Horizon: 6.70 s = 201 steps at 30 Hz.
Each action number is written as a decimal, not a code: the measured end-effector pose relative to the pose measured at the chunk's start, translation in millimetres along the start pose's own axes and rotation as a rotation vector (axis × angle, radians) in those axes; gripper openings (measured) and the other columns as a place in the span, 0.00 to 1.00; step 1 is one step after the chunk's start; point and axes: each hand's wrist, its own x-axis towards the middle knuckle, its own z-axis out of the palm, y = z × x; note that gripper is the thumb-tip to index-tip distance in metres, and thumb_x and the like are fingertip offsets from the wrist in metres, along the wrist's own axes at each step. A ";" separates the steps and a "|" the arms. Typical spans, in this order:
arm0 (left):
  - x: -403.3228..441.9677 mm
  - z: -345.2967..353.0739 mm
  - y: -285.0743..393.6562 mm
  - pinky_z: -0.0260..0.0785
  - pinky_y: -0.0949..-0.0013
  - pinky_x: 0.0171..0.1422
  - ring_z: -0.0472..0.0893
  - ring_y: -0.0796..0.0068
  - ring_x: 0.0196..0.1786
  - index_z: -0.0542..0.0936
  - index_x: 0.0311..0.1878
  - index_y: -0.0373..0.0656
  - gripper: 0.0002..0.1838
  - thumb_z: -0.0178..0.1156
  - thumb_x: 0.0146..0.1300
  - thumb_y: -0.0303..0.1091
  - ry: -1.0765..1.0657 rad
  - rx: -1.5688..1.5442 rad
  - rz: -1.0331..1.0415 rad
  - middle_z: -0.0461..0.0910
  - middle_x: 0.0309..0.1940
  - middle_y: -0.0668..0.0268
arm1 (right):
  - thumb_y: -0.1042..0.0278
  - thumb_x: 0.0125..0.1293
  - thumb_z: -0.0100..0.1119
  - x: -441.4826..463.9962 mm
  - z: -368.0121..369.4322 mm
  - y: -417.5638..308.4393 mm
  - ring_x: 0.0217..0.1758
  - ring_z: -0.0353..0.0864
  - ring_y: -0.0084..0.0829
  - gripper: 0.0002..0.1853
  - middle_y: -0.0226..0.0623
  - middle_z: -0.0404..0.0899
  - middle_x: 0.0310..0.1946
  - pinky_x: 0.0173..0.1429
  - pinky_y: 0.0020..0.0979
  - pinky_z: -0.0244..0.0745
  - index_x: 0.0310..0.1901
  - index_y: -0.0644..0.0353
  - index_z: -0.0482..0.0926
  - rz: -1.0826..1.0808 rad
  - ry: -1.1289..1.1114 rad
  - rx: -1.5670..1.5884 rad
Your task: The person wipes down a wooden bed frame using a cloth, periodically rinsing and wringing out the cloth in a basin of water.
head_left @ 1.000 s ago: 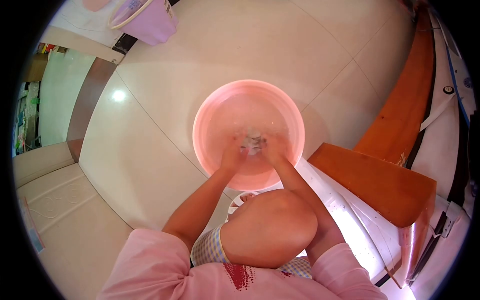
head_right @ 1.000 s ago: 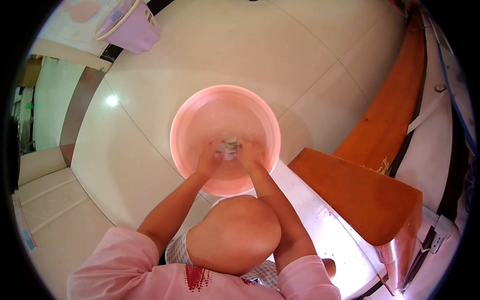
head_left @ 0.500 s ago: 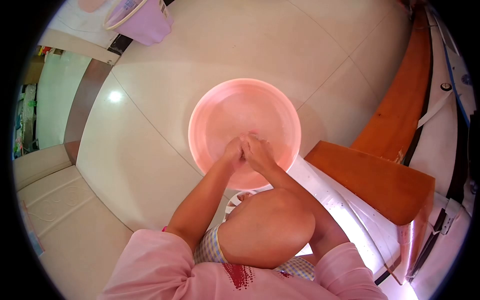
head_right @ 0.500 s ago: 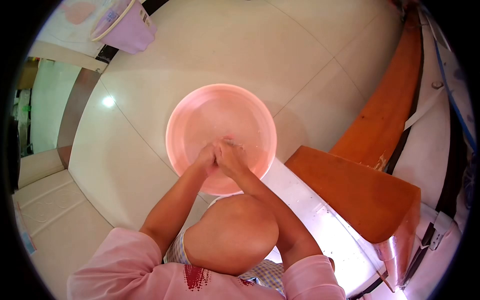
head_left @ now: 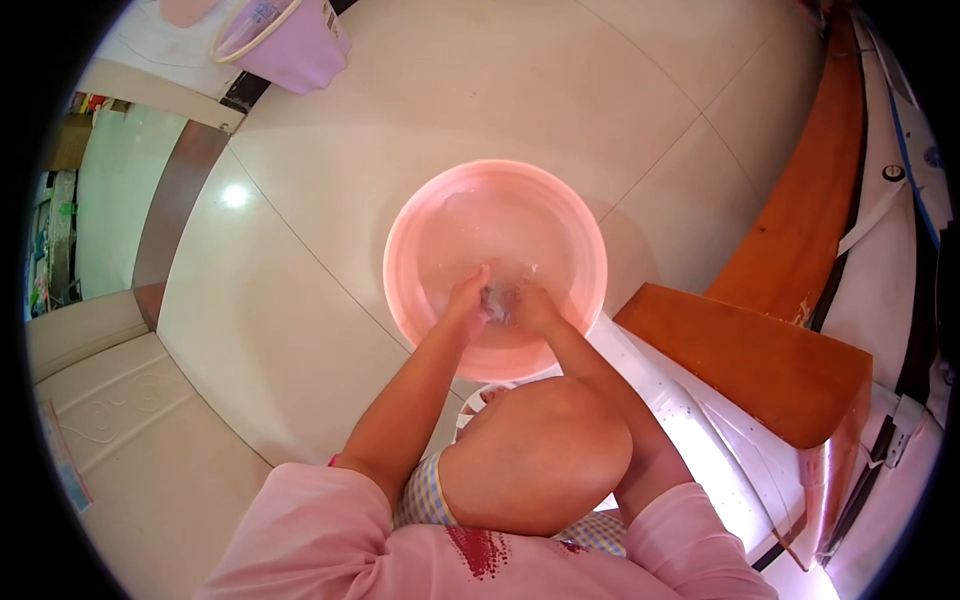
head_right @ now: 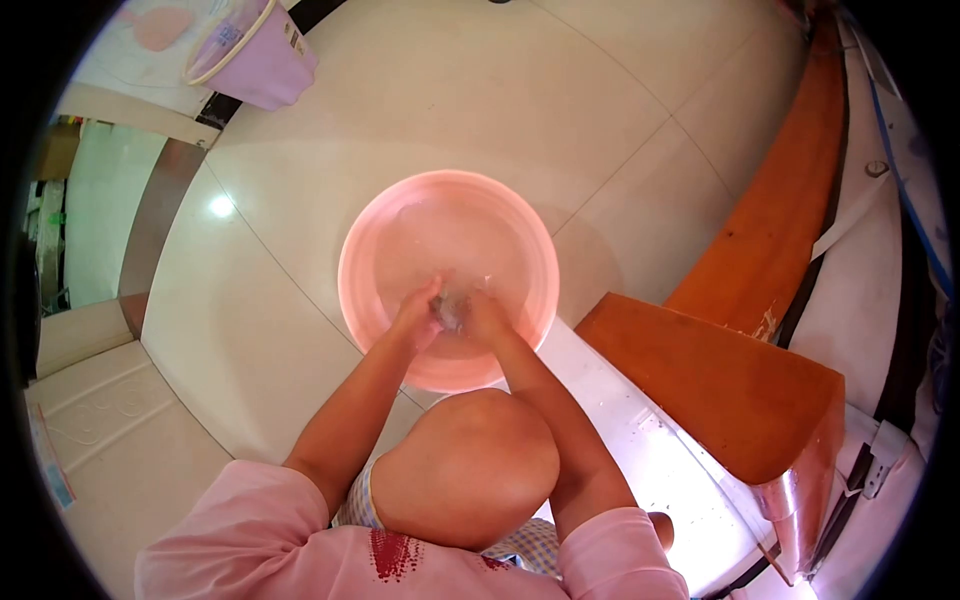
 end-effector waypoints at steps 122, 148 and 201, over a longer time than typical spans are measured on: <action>-128.9 66.7 96.5 0.69 0.70 0.56 0.72 0.70 0.57 0.51 0.73 0.46 0.37 0.57 0.65 0.27 -0.262 0.368 0.690 0.64 0.65 0.56 | 0.54 0.68 0.50 -2.8 -109.5 -100.1 0.20 0.71 0.29 0.19 0.41 0.78 0.27 0.24 0.35 0.67 0.36 0.66 0.76 0.228 -0.640 1.369; -260.4 167.9 85.8 0.69 0.75 0.46 0.76 0.79 0.41 0.71 0.43 0.38 0.30 0.79 0.41 0.35 -0.887 0.490 0.872 0.76 0.36 0.66 | 0.67 0.57 0.69 -268.2 -258.8 -124.2 0.37 0.82 0.38 0.19 0.46 0.77 0.44 0.45 0.33 0.78 0.49 0.65 0.78 -0.437 0.574 0.620; -379.8 330.7 -128.0 0.67 0.79 0.47 0.75 0.84 0.42 0.74 0.47 0.38 0.07 0.56 0.68 0.28 -1.361 0.818 0.437 0.79 0.40 0.68 | 0.75 0.58 0.66 -498.5 -318.8 90.1 0.45 0.76 0.29 0.35 0.42 0.78 0.45 0.52 0.31 0.70 0.63 0.62 0.56 -0.144 0.701 1.216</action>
